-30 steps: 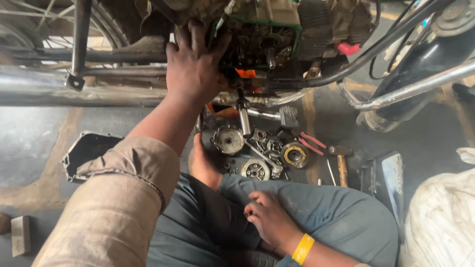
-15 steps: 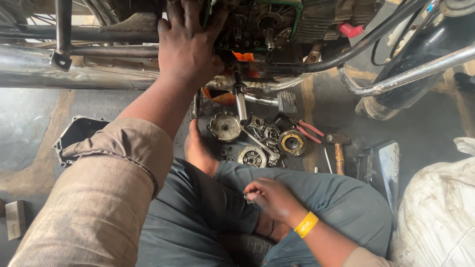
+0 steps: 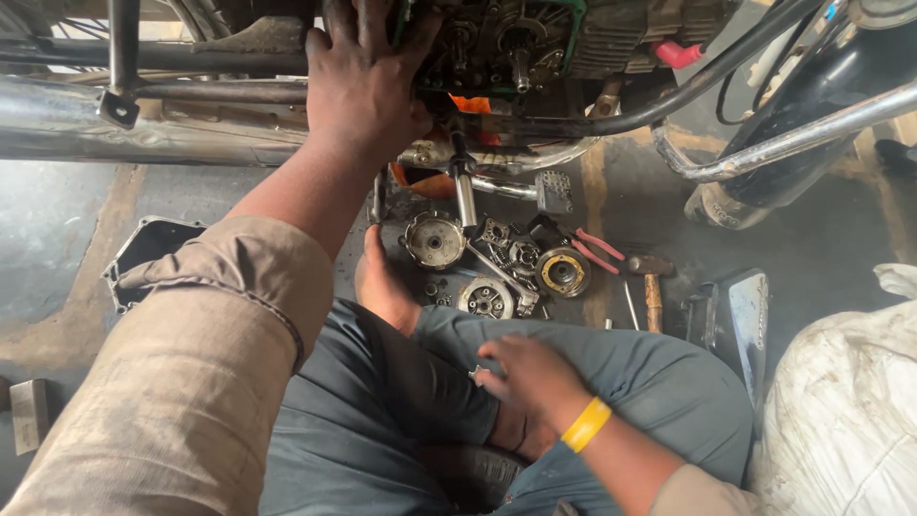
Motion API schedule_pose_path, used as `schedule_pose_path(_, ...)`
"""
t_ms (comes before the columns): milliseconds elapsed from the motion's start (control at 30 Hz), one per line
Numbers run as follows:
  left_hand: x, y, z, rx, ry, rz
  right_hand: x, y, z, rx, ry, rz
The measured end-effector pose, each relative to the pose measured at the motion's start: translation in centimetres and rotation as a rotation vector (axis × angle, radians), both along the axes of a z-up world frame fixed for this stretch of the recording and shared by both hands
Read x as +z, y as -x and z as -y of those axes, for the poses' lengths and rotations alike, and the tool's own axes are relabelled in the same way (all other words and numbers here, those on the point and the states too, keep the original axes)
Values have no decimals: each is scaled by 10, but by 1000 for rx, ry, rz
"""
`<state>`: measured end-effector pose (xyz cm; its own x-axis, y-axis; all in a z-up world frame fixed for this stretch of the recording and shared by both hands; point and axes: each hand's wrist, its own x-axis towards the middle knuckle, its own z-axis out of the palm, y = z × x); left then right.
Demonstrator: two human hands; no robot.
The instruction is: The person sits on the floor beneath a motorcycle and works on the engine crankcase area, fitting and pressing components into place by hand and turning a fastener. They pick up small parts from the floor and continue seating the component into the engine case.
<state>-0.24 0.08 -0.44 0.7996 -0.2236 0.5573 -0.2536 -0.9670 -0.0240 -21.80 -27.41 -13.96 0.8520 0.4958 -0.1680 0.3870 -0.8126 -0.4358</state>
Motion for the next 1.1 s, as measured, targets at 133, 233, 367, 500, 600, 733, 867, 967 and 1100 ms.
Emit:
schedule_pose_path(133,0,0,2,-5,-7,25,-15,22,-9,95,59,171)
schedule_pose_path(233,6,0,3,-4,7,9,-30,23,-3,151,22,212)
schedule_pose_path(367,13,0,0,42,-14,-33,-29,17,-9,132,229,280)
schedule_pose_path(500,20,8,4,24,16,-80,-12,15,-16,135,163,257)
schedule_pose_path(600,19,5,4,35,10,-103,-14,9,-16,84,158,102)
schedule_pose_path(733,21,8,6,39,-29,-57,-30,8,-19,54,121,121)
schedule_pose_path(867,23,7,5,39,10,-134,-25,10,-27,33,225,216)
schedule_pose_path(967,21,9,4,41,-6,-121,-31,16,-18,137,146,292)
schedule_pose_path(1100,28,8,6,63,-32,-159,-41,21,-11,177,186,257)
